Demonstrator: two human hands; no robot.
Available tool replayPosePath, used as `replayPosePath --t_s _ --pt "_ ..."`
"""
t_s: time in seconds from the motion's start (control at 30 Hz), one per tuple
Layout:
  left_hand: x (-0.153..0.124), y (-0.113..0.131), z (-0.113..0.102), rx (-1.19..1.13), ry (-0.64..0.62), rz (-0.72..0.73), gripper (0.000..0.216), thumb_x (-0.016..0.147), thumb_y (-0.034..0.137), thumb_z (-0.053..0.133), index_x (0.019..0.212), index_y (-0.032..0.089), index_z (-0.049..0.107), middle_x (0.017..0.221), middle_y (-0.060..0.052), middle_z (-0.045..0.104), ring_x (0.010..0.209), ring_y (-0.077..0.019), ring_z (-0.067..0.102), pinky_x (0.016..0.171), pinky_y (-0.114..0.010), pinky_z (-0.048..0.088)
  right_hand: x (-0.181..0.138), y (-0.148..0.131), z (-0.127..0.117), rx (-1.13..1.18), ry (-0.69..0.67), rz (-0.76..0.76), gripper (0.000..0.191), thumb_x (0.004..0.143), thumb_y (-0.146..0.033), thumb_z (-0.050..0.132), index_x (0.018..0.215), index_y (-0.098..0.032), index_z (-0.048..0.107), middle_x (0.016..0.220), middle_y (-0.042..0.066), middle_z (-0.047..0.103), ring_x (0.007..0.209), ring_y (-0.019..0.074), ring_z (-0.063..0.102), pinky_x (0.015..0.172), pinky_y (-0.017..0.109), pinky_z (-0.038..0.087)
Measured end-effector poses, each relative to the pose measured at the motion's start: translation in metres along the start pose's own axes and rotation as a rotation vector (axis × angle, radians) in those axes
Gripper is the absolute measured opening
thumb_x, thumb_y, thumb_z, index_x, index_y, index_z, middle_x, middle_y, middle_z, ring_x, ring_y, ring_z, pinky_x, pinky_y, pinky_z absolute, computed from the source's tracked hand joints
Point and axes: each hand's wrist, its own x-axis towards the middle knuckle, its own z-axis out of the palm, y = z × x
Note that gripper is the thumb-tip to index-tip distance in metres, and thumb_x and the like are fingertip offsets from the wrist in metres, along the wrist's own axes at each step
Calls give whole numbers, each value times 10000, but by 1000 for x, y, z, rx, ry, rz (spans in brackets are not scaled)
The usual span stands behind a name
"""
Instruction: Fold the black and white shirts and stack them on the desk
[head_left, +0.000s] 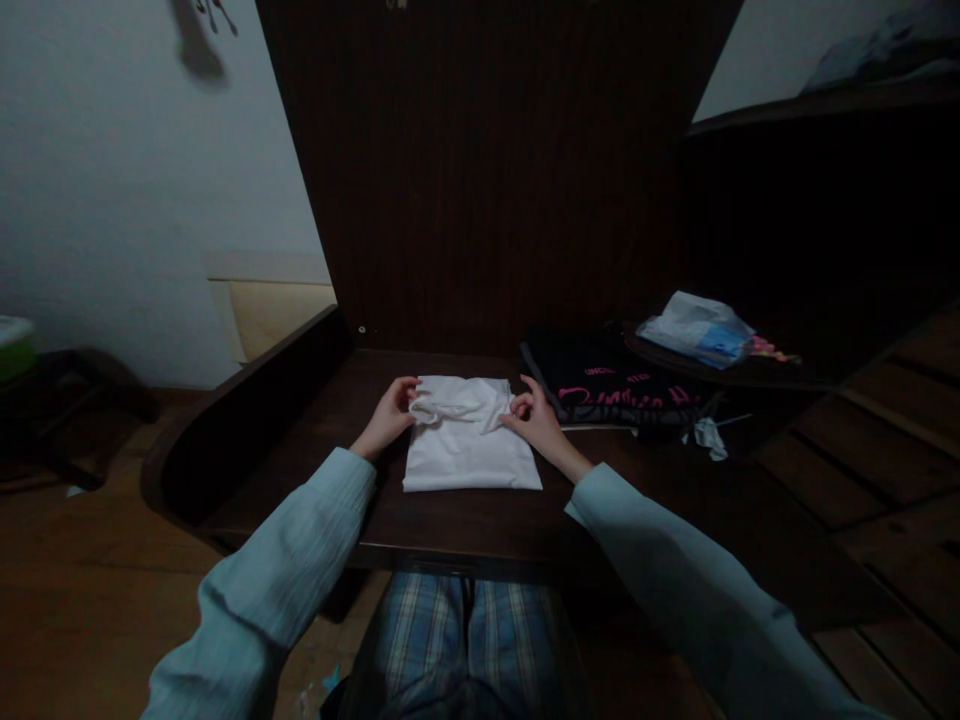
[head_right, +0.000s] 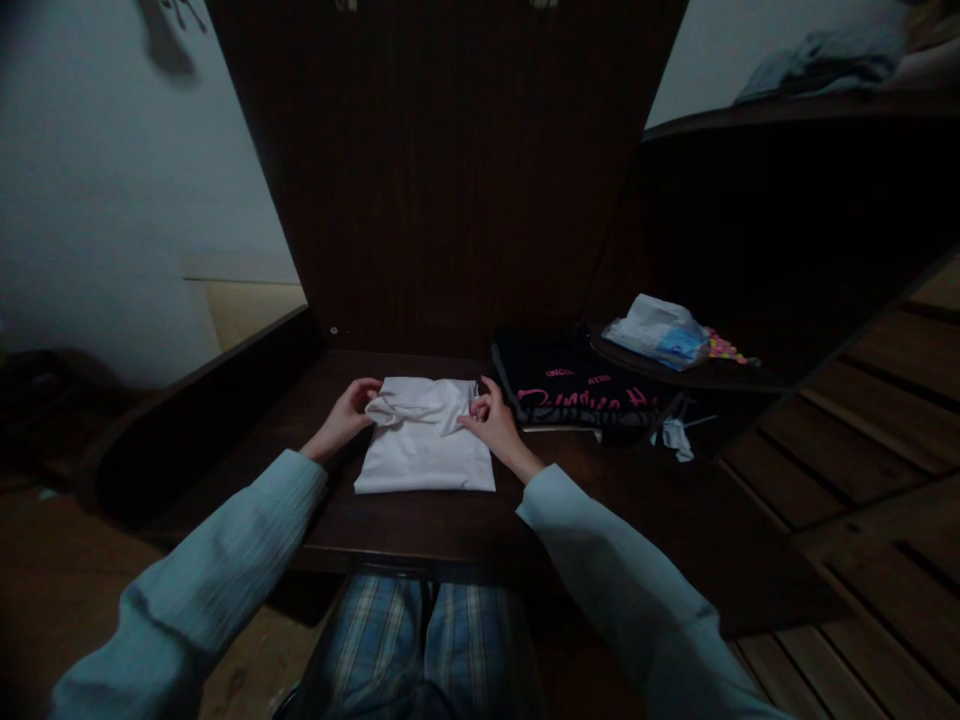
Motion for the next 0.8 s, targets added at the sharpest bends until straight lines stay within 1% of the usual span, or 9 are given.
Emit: replayPosePath --t_s 0.07,0.17,0.23,0.3,0.37,0.47,0.53,0.67,0.8 --pt "-14 0 0 200 -112 88 249 607 164 623 854 175 587 804 -15 539 799 -157 532 770 -289 424 -12 4 0 -145 -119 -41 597 581 -246 711 1131 -184 489 776 3 595 705 158 540 696 293 432" --pt "-23 1 0 412 -216 181 193 594 101 583 768 180 610 840 -27 531 861 -182 519 809 -311 415 -17 7 1 -308 -226 -152 280 623 -220 690 890 -194 606 847 44 610 837 203 544 764 325 419" --pt "-24 2 -1 458 -237 201 219 588 80 565 776 183 607 839 -23 536 859 -184 519 809 -316 418 -15 6 0 -348 -230 -209 119 669 -197 646 783 -190 612 809 49 604 828 208 541 751 329 422" --pt "-23 5 -2 441 -196 218 185 617 97 556 776 181 601 819 -21 550 840 -181 526 792 -316 424 -14 1 -2 -340 -184 -249 49 691 -180 615 737 -190 600 767 44 591 790 204 540 721 325 428" --pt "-22 11 -3 392 -85 249 124 659 128 549 760 181 597 803 -23 570 834 -181 532 791 -318 422 -15 -8 -7 -298 -101 -292 28 706 -177 592 728 -194 587 761 41 582 781 202 539 711 323 430" --pt "-27 23 -1 265 111 298 82 702 170 549 765 175 601 896 -45 597 882 -186 540 817 -320 416 -24 -23 -15 -210 13 -354 55 729 -183 558 780 -198 571 812 49 584 821 202 543 732 322 429" --pt "-35 29 2 192 97 297 96 719 187 551 794 167 607 916 -55 609 869 -182 557 795 -306 428 -31 -28 -17 -190 0 -370 65 734 -194 548 797 -202 562 820 49 588 818 199 548 724 314 432" --pt "-47 33 6 242 -64 278 103 713 197 574 796 161 623 813 -45 616 786 -172 570 728 -284 443 -38 -23 -16 -257 -131 -333 45 701 -222 564 730 -203 536 734 32 576 727 186 543 660 291 426" --pt "-52 35 4 300 37 295 86 729 218 570 763 164 628 853 -56 598 830 -174 557 739 -278 439 -39 -22 -17 -222 -22 -235 115 727 -299 548 741 -197 496 687 10 540 635 151 510 587 249 402"
